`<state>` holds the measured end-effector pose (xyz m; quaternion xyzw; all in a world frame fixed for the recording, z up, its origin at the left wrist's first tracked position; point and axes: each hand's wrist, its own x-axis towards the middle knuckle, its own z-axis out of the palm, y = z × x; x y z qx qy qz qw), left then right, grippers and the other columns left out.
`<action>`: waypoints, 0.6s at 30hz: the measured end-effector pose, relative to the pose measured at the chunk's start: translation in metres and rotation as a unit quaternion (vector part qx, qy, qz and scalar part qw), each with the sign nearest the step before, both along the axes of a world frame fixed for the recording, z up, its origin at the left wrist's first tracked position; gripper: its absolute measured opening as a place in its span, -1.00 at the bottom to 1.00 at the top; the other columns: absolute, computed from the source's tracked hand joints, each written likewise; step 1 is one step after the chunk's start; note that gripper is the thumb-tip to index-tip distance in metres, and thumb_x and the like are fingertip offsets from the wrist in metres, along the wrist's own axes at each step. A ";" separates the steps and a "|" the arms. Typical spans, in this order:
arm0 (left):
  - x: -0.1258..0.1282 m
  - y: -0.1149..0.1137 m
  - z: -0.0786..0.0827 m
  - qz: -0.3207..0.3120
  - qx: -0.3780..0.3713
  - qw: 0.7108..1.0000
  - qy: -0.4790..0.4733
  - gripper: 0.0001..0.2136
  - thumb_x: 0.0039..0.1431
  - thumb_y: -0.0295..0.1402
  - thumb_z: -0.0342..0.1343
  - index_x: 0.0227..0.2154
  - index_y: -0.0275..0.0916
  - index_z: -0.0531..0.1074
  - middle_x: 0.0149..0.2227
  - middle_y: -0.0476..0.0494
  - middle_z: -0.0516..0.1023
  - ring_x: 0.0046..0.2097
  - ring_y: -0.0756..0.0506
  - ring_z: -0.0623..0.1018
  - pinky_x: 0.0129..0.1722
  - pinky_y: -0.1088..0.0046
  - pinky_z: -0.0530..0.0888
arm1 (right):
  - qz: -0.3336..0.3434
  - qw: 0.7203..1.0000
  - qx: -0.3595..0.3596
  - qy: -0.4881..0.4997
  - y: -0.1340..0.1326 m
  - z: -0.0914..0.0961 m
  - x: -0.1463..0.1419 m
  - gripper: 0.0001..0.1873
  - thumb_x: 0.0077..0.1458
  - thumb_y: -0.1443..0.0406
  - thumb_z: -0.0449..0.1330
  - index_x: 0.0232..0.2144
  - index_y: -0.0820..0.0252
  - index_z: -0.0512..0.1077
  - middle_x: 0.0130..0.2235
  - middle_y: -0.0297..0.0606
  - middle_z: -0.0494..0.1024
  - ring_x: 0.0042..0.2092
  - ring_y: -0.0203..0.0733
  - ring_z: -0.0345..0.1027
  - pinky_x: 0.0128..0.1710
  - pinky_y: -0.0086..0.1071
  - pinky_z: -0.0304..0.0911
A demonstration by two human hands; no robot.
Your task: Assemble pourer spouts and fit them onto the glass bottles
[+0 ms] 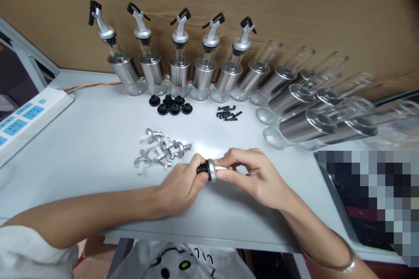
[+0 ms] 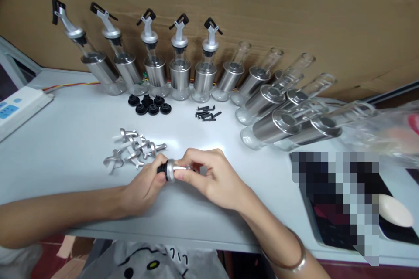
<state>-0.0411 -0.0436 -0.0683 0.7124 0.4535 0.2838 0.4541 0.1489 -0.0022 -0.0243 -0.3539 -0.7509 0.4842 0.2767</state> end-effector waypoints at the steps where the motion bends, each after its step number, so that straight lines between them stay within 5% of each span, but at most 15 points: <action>1: 0.000 0.000 0.001 0.004 0.001 1.000 0.010 -0.80 0.25 -0.16 -0.28 -0.38 -0.14 0.05 -0.57 0.07 0.21 -0.55 -0.02 0.20 -0.49 0.42 0.12 | -0.013 0.999 -0.032 0.000 -0.001 0.001 -0.001 -0.68 0.11 0.10 0.23 -0.50 0.23 0.45 -0.56 -0.36 0.46 -0.57 -0.38 0.23 -0.59 -0.48 0.12; 4: 0.001 0.002 0.005 0.016 -0.012 0.999 0.044 -0.80 0.23 -0.15 -0.26 -0.35 -0.16 0.09 -0.53 0.01 0.27 -0.51 -0.05 0.25 -0.47 0.40 0.14 | -0.033 0.989 -0.146 0.008 -0.002 0.002 -0.003 -0.64 0.05 0.03 0.26 -0.51 0.22 0.42 -0.66 -0.46 0.31 -0.66 -0.43 0.10 -0.70 -0.51 0.00; 7: 0.001 0.003 0.005 0.017 -0.017 0.999 0.031 -0.79 0.27 -0.15 -0.26 -0.34 -0.17 0.11 -0.51 0.02 0.26 -0.49 -0.05 0.24 -0.44 0.39 0.17 | -0.033 0.980 -0.197 0.025 0.000 0.001 -0.004 -0.65 0.04 0.03 0.26 -0.49 0.21 0.41 -0.64 -0.47 0.32 -0.64 -0.41 0.15 -0.65 -0.49 0.10; 12: -0.002 0.002 -0.003 0.001 0.021 0.988 -0.155 -0.72 0.35 -0.12 -0.32 -0.32 -0.18 0.14 -0.35 -0.04 0.28 -0.41 -0.02 0.28 -0.38 0.40 0.27 | -0.086 0.996 -0.035 0.020 0.003 0.003 -0.005 -0.89 0.07 0.23 0.27 -0.40 0.15 0.55 -0.39 -0.30 0.44 -0.30 -0.26 0.32 -0.34 -0.41 0.22; 18: -0.002 0.002 -0.009 0.000 0.023 0.966 -0.259 -0.76 0.39 -0.18 -0.20 -0.33 -0.19 0.20 -0.33 -0.03 0.31 -0.41 0.03 0.36 -0.43 0.47 0.29 | -0.094 0.995 0.006 -0.016 0.000 0.003 -0.004 -0.80 0.14 0.24 0.19 -0.23 0.16 0.57 -0.48 -0.36 0.38 -0.45 -0.32 0.22 -0.45 -0.43 0.16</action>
